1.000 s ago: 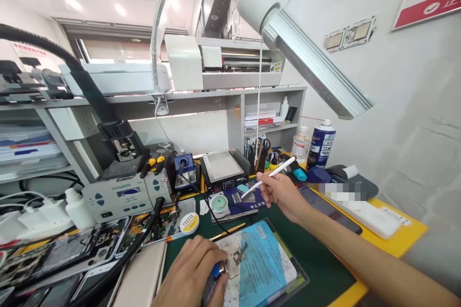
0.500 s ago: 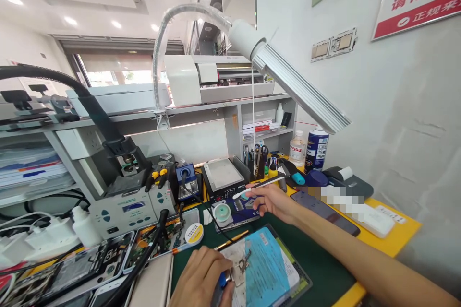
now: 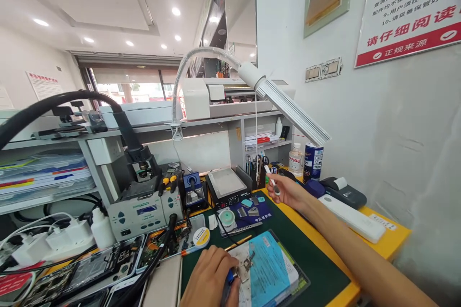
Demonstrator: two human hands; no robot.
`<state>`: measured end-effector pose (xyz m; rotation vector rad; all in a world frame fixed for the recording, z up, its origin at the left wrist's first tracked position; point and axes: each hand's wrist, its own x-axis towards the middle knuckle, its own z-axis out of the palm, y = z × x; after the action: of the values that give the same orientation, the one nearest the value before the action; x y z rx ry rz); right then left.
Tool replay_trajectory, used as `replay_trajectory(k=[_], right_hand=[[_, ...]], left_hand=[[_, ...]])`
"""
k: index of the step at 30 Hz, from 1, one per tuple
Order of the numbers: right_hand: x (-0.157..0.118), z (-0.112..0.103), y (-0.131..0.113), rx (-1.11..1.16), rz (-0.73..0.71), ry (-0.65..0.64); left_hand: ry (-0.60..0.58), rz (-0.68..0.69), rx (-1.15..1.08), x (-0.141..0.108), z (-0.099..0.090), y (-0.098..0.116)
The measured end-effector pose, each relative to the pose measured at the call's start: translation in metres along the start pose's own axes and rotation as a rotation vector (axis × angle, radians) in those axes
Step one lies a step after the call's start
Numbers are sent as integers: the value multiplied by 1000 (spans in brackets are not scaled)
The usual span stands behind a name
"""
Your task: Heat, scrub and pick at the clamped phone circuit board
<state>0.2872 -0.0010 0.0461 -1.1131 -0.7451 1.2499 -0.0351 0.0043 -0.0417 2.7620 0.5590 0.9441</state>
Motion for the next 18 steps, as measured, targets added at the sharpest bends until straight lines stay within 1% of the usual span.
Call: replay_trajectory(k=[2,6,11,15,18], right_hand=[[8,0,-11,24,18,-6],[34,2,-30,23,45,35],[67,13,-48,-47,54,60],[88,25,-61,-119,23,53],[96,31,-65,-167,-42,20]], left_hand=[[-7,-7,1,0,-1,1],[-17,-20,5,1,0,0],[-32,-25,23,1,4,-4],[-49,-36,30,1,5,-6],[-63,-40,25,0,4,-5]])
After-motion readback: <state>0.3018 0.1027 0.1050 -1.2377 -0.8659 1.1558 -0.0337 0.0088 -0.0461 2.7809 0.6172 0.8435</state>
